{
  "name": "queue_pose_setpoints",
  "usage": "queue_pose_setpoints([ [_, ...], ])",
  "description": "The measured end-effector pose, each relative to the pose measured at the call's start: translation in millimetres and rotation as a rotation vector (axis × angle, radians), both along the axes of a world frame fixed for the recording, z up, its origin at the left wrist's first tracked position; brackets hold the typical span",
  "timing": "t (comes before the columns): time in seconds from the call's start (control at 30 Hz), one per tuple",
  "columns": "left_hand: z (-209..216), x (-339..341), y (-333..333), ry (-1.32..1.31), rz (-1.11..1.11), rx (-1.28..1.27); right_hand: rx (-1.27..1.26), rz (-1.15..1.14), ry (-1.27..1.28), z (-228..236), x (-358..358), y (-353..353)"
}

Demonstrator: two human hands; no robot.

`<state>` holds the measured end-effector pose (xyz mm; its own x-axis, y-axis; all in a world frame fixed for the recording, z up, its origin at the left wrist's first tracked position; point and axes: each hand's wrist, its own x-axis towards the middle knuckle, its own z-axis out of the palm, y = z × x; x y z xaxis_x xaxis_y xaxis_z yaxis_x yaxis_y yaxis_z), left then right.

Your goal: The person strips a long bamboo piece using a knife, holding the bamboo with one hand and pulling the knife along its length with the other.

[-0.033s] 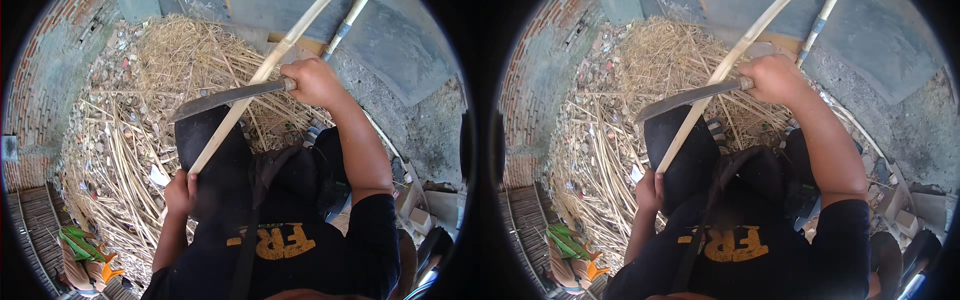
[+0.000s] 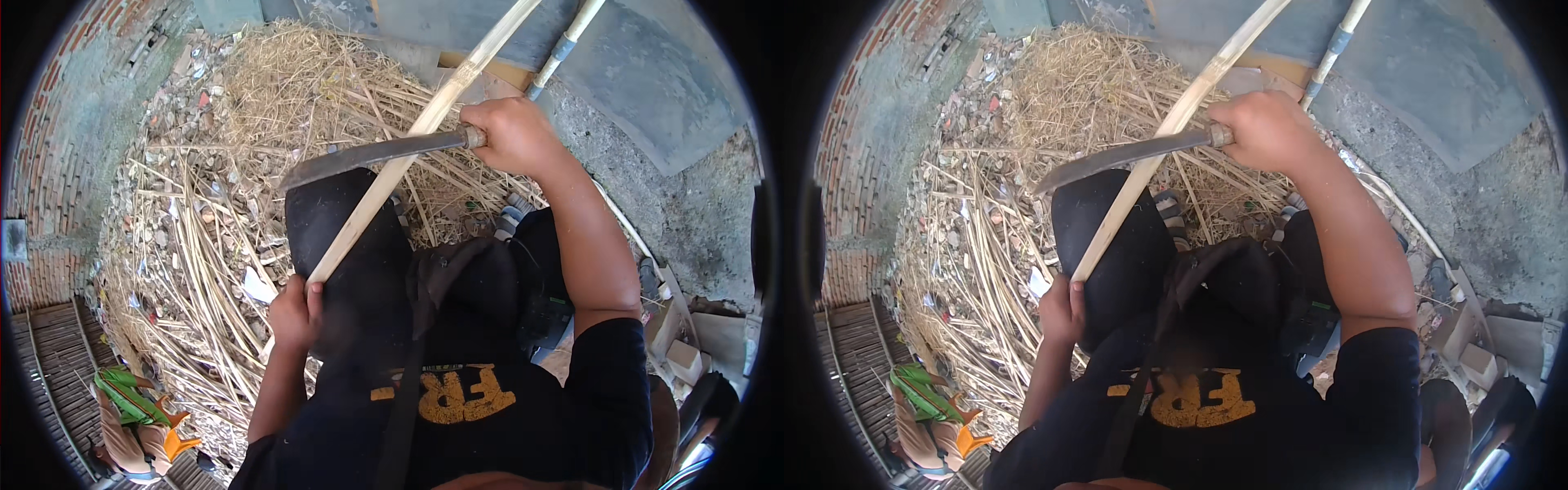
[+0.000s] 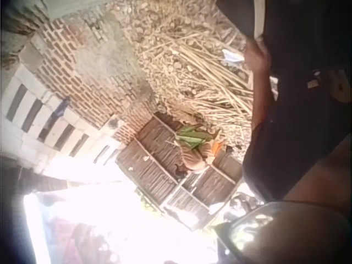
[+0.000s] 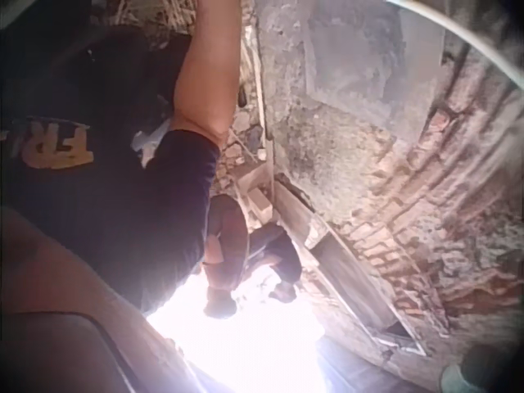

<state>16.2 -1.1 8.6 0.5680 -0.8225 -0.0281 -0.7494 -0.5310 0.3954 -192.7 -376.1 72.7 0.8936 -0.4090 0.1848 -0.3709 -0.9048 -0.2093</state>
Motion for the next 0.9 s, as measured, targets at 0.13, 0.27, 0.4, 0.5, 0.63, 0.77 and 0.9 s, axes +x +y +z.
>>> queue_pose_setpoints([
  [0.13, -13, 1, 2, -0.003, 0.008, -0.115, 0.105, -0.118, -0.017, -5, 7, -12],
  [0.27, -11, 3, 2, 0.057, 0.027, -0.123, 0.154, -0.142, -0.090, -12, 15, -10],
  [0.4, -13, 6, 7, 0.055, 0.036, -0.142, 0.057, -0.044, -0.022, 0, 25, 7],
  [0.5, -15, 5, 4, 0.059, 0.017, -0.118, 0.207, -0.198, -0.044, -21, 17, -29],
  [0.63, -8, 6, -2, 0.047, 0.022, -0.106, 0.157, -0.243, -0.174, -35, 13, -39],
  [0.77, -10, 10, 3, 0.073, 0.004, -0.110, 0.214, -0.091, -0.144, -16, 16, -16],
  [0.9, -7, 7, 0, 0.104, 0.017, -0.109, 0.165, -0.201, -0.022, -19, 17, -31],
])
